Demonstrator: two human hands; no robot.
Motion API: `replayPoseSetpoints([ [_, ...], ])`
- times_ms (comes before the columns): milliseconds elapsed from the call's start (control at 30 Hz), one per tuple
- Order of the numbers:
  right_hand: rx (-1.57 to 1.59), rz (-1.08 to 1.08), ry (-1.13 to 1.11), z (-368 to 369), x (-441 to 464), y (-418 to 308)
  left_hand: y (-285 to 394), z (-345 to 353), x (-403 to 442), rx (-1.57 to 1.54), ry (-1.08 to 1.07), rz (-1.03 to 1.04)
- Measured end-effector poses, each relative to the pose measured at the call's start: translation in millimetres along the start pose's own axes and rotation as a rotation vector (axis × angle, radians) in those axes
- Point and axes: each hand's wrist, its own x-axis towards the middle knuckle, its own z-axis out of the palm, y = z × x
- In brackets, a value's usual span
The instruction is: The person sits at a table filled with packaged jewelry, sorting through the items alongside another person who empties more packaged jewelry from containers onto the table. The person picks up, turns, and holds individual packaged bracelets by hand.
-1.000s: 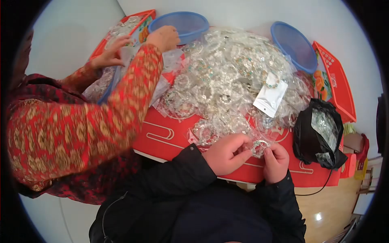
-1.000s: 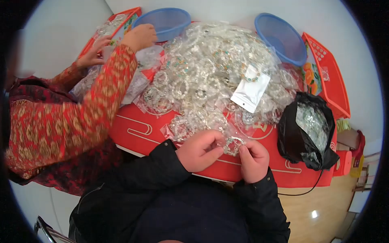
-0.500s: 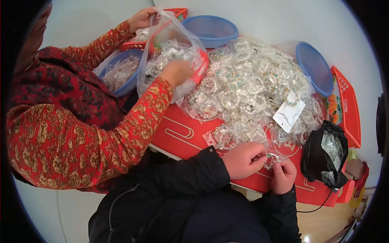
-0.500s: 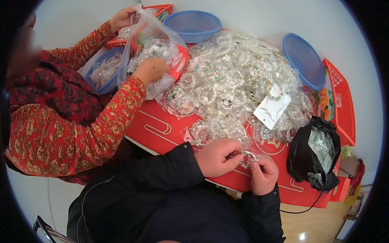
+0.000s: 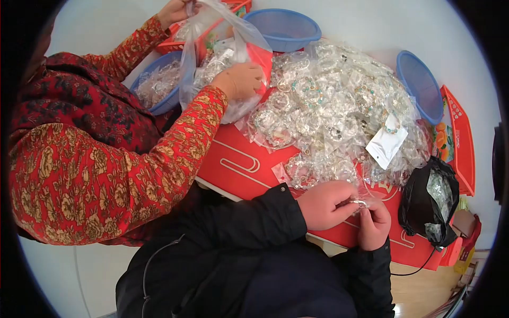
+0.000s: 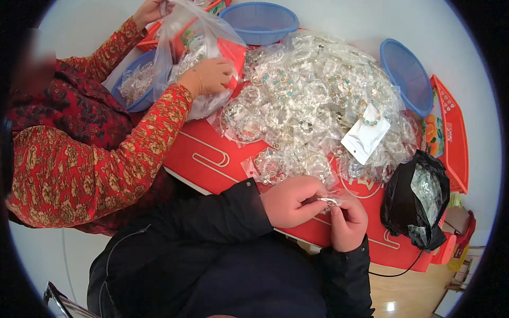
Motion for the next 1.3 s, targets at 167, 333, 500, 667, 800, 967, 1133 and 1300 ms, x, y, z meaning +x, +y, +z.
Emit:
replayPoseSetpoints([
  [167,0.152,0.059,0.037,3.2,1.2,-3.1,-5.0,0.6,-0.7,0.012,-0.021,0.003],
  [333,0.094,-0.024,0.018,-4.8,-4.8,5.7,-3.4,2.7,-0.5,0.050,0.022,-0.043],
  [500,0.047,-0.045,0.007,-5.0,-4.0,5.2,-4.8,1.8,-0.1,0.065,0.006,-0.053],
  [667,0.126,0.054,0.021,1.7,0.2,-1.9,-1.6,-0.7,-1.3,0.024,-0.026,-0.059],
  [800,0.161,0.075,0.026,1.3,-0.8,-2.6,-2.1,0.5,-0.9,0.035,-0.038,-0.072],
  [967,0.181,0.082,0.086,-0.1,-2.6,1.3,5.6,-0.9,1.8,0.010,-0.034,-0.107],
  [1133,0.187,-0.009,0.093,-4.1,-3.6,6.0,9.1,-1.9,3.4,-0.071,-0.053,-0.152],
  [1300,0.177,-0.070,0.063,-6.4,-3.3,10.5,3.6,-0.3,2.4,-0.023,-0.049,-0.124],
])
